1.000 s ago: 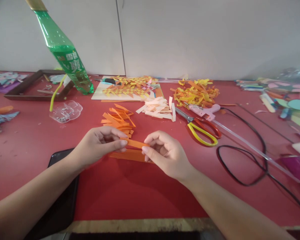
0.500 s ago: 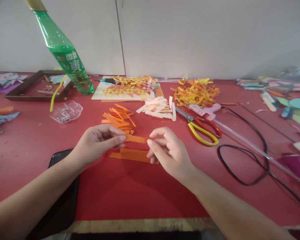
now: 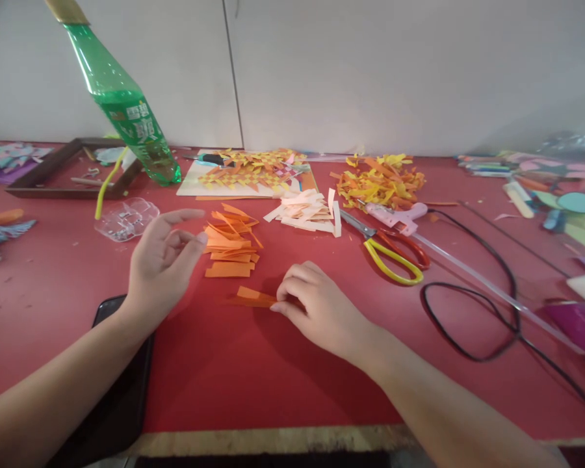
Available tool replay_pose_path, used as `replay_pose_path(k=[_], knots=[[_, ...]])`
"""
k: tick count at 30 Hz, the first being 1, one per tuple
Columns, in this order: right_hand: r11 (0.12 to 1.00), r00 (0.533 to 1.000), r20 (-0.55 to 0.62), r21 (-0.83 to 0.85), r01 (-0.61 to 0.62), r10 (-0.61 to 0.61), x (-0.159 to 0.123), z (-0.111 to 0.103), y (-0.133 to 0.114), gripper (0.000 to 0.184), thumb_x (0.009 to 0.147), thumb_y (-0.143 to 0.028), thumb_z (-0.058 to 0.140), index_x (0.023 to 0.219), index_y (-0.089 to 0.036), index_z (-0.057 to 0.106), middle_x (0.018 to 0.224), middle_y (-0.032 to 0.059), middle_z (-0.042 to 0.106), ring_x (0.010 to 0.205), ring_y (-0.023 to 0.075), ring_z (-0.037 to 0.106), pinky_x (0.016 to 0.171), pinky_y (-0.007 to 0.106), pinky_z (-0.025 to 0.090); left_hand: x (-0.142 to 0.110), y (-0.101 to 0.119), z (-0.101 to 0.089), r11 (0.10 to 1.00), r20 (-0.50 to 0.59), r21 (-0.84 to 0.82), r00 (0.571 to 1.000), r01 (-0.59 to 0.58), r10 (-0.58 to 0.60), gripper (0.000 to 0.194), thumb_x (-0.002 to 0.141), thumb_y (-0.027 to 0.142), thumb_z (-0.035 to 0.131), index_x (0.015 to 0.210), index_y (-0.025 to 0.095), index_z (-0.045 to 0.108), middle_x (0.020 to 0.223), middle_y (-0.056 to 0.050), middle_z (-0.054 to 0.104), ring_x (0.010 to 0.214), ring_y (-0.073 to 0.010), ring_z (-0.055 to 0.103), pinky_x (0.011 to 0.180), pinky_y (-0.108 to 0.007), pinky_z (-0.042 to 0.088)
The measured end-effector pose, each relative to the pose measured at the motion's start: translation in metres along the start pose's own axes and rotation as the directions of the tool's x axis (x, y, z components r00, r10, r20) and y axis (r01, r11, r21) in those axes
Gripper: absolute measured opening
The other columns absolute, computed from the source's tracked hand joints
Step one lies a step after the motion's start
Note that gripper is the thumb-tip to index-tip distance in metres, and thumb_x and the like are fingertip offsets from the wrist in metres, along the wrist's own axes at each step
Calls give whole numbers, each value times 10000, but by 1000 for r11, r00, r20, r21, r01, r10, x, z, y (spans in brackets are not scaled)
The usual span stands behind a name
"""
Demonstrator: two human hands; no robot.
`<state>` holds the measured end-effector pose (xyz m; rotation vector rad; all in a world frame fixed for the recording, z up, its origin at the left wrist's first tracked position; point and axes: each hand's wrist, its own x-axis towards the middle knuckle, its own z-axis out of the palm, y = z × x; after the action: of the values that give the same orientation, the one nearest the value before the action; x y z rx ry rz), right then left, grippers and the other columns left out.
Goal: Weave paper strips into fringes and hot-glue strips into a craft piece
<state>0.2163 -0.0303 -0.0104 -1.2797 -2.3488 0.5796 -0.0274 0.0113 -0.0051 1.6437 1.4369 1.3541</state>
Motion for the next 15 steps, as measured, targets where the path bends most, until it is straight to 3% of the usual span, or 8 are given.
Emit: replay_pose_path(k=[3, 6, 12, 13, 15], knots=[[1000, 1000, -8, -4, 18, -18, -1, 1, 2, 146, 939, -223, 605, 803, -179, 633, 817, 49, 623, 801, 181, 559, 714, 311, 471, -4, 1, -1, 999, 108, 5, 993, -54, 53, 138, 912, 294, 611, 1002, 212, 676, 848, -20, 682, 703, -129, 603, 638, -254, 477], [999, 999, -24, -2, 45, -45, -2, 1, 1, 145, 947, -204, 583, 833, -176, 669, 802, 52, 634, 795, 180, 565, 708, 308, 475, -8, 4, -3, 990, 244, -38, 960, -133, 138, 174, 952, 321, 563, 981, 205, 689, 871, -32, 720, 770, -144, 649, 719, -271, 513], [995, 984, -151, 8, 99, -97, -1, 0, -3, 170, 947, -195, 567, 821, -164, 676, 754, 49, 636, 747, 167, 564, 689, 300, 484, -9, 9, 0, 927, 496, -6, 804, -374, 327, 154, 884, 278, 676, 998, 183, 719, 975, -49, 763, 931, -172, 691, 871, -292, 528], [995, 980, -173, 7, 101, -98, -1, 0, -3, 164, 948, -196, 566, 830, -165, 675, 745, 46, 638, 739, 165, 568, 683, 298, 486, -9, 9, 1, 926, 508, 3, 798, -377, 324, 123, 883, 264, 677, 966, 191, 732, 953, -40, 772, 910, -168, 700, 854, -287, 536], [996, 973, -215, 26, 88, -80, -3, 0, -3, 124, 947, -188, 564, 931, -169, 685, 772, 43, 656, 743, 156, 600, 682, 284, 500, -9, 8, 4, 949, 501, 28, 826, -315, 259, 102, 895, 252, 659, 919, 210, 749, 909, -23, 784, 853, -161, 719, 783, -271, 554]])
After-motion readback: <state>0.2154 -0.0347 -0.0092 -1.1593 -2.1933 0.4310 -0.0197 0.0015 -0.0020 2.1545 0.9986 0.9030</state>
